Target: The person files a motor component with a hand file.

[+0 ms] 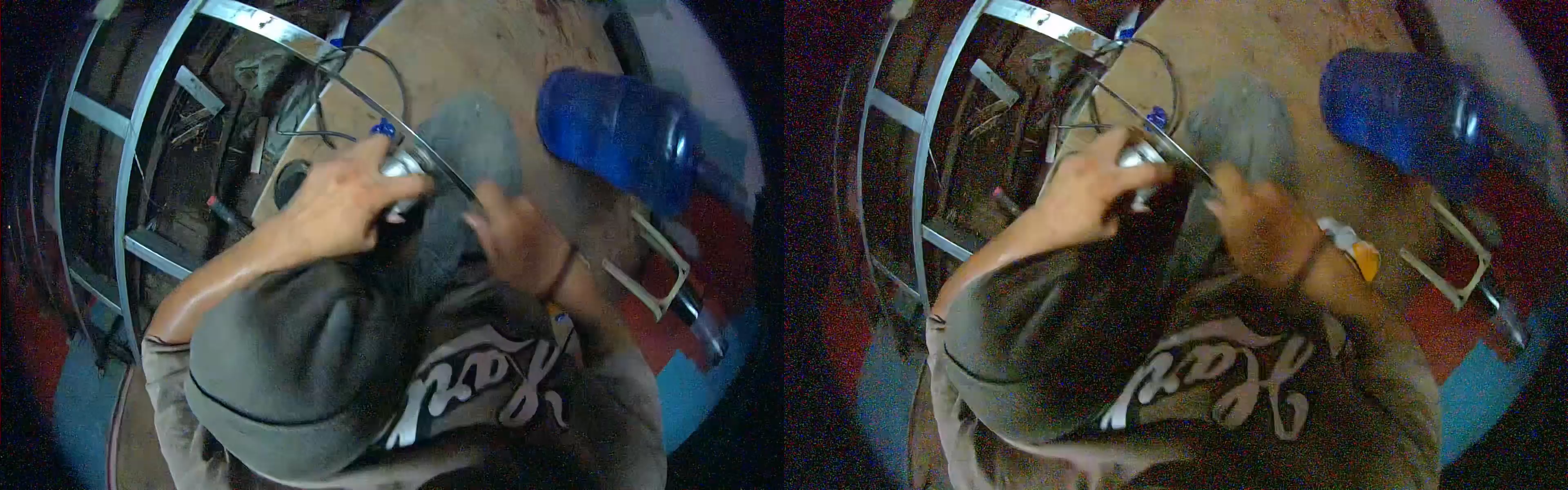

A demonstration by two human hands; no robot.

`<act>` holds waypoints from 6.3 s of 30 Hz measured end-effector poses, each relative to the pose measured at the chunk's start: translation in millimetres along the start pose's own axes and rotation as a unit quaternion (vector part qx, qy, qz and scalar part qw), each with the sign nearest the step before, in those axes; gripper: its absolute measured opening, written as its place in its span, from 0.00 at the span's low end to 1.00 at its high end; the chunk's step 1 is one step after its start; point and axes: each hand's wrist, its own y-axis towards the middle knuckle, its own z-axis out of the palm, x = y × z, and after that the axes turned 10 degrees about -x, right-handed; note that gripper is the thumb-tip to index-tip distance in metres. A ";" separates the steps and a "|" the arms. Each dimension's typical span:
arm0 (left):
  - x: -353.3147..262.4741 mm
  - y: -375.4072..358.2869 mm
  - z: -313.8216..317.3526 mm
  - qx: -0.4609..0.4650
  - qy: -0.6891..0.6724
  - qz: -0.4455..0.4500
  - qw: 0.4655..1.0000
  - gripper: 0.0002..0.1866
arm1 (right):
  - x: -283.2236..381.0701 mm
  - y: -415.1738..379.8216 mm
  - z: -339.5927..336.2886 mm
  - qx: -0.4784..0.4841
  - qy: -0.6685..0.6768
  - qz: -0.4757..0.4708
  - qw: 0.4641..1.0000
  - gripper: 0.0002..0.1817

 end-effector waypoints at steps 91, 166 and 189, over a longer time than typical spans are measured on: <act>5.2 -1.6 3.3 -0.055 -0.011 -0.011 0.998 0.27 | 9.2 14.1 -15.0 -0.042 -0.029 -0.105 0.993 0.11; 6.9 10.2 11.7 -0.047 0.007 0.023 0.999 0.25 | 29.1 -19.7 -63.0 0.014 -0.034 -0.006 0.999 0.27; 16.0 -4.7 1.4 -0.095 0.006 -0.043 0.995 0.24 | 42.1 8.9 -59.5 0.095 0.055 -0.021 0.994 0.31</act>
